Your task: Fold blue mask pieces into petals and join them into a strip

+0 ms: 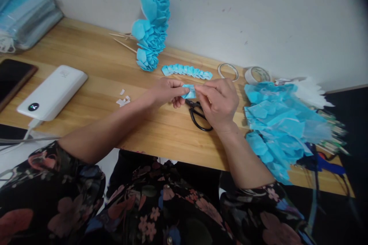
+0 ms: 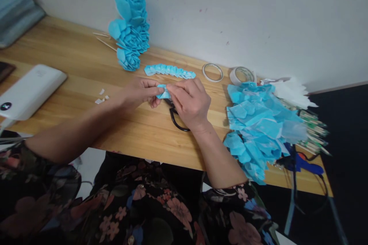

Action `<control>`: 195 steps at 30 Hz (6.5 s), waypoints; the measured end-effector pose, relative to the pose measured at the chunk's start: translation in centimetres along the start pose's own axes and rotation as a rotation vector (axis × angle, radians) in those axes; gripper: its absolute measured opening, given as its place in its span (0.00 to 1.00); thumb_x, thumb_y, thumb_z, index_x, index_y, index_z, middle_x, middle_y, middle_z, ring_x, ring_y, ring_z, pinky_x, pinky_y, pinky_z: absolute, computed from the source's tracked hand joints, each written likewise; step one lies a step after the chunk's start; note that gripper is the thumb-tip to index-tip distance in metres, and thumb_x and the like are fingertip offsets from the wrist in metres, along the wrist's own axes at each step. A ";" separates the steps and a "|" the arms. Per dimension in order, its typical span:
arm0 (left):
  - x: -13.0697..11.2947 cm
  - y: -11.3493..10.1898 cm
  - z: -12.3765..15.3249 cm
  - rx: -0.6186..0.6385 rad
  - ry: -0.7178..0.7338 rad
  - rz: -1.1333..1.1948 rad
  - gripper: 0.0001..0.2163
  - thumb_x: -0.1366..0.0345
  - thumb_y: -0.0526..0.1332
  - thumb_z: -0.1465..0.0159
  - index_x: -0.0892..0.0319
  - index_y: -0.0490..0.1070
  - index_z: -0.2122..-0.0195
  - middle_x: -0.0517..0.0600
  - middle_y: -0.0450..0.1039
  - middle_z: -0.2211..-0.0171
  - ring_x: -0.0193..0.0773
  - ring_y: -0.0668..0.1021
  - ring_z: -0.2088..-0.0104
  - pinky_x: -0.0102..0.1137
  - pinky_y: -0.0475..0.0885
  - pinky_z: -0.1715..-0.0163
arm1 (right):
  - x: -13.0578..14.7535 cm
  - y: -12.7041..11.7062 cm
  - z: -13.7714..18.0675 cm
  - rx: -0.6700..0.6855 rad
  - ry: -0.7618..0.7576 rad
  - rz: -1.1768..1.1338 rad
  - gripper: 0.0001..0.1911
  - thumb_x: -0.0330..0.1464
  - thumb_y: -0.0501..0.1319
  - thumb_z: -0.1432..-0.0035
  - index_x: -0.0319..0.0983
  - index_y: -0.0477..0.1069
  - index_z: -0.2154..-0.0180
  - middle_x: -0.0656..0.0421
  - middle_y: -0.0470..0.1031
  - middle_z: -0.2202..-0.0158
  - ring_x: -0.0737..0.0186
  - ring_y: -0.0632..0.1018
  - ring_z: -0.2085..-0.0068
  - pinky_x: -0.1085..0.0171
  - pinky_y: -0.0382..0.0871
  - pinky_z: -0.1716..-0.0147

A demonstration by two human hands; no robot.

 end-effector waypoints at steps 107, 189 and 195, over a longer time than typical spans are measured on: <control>0.4 0.6 0.4 -0.149 0.377 -0.325 0.14 0.59 0.70 0.34 0.58 0.70 0.72 0.44 0.68 0.77 0.30 0.68 0.75 0.28 0.63 0.74 | -0.9 2.5 0.8 -0.006 0.458 -0.550 0.20 0.31 0.61 0.36 0.49 0.73 0.43 0.61 0.77 0.60 0.62 0.77 0.62 0.64 0.77 0.66; 0.4 -0.3 -0.3 -0.066 0.189 -0.116 0.11 0.62 0.73 0.34 0.62 0.75 0.69 0.48 0.79 0.75 0.29 0.78 0.76 0.22 0.73 0.74 | 0.1 1.0 -0.1 0.083 0.447 -0.547 0.08 0.35 0.63 0.33 0.43 0.81 0.62 0.60 0.85 0.64 0.62 0.81 0.65 0.62 0.76 0.62; 0.0 -0.2 0.0 -0.090 0.179 -0.108 0.08 0.68 0.69 0.33 0.62 0.75 0.69 0.47 0.78 0.76 0.28 0.77 0.77 0.23 0.74 0.73 | 0.0 0.9 0.0 0.117 0.470 -0.556 0.15 0.44 0.61 0.28 0.44 0.81 0.61 0.61 0.82 0.68 0.62 0.80 0.68 0.61 0.74 0.65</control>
Point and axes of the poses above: each hand's wrist, its own z-axis away from the middle knuckle, its own y-axis out of the palm, x = y × z, the point moved 1 cm from there along -z, towards the middle knuckle
